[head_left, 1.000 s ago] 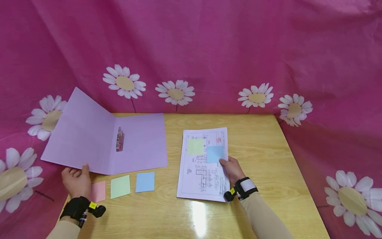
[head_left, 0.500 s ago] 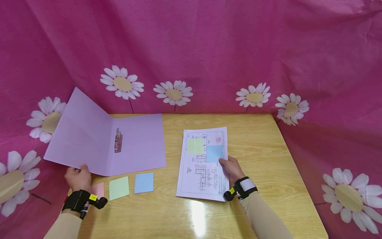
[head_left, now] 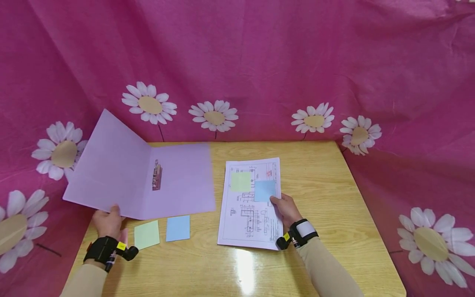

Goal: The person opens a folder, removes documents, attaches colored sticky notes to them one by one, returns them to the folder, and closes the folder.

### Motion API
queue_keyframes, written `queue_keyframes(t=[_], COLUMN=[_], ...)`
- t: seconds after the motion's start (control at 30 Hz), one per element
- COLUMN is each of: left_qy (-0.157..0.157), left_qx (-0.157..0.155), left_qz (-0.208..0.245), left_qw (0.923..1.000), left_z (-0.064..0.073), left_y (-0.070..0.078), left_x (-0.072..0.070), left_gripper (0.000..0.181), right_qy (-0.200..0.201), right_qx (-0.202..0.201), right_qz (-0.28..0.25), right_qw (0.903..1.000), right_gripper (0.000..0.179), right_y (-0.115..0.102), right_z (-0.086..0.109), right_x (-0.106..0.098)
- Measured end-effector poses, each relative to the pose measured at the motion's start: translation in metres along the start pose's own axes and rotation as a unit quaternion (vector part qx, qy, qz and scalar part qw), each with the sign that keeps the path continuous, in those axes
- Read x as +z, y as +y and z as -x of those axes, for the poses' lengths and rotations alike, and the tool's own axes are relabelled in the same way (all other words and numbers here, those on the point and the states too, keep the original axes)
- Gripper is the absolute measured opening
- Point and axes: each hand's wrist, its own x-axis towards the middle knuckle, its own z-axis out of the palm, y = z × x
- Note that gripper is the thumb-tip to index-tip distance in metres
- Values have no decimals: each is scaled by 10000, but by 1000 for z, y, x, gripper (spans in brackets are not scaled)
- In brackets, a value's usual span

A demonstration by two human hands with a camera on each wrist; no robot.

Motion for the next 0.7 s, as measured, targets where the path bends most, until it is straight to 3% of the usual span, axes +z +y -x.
queue_keyframes(t=[0.1, 0.2, 0.33, 0.7], left_qy=[-247, -312, -281, -801], left_qx=[-96, -5, 293, 555], left_qz=[468, 551, 170, 74], left_qw=[9986, 9980, 9990, 9952], left_z=[3, 5, 7, 24], left_y=[1, 1, 2, 7], left_x=[7, 16, 28, 55], left_gripper=[37, 35, 32, 31], right_qy=[31, 34, 13, 29], right_qx=[2, -3, 9, 12], right_qz=[-54, -74, -92, -144], right_qw=[10000, 10000, 10000, 9999], right_gripper=[36, 35, 35, 36], right_y=[0, -1, -2, -2], right_z=[-1, -1, 0, 2], right_x=[0, 0, 0, -2])
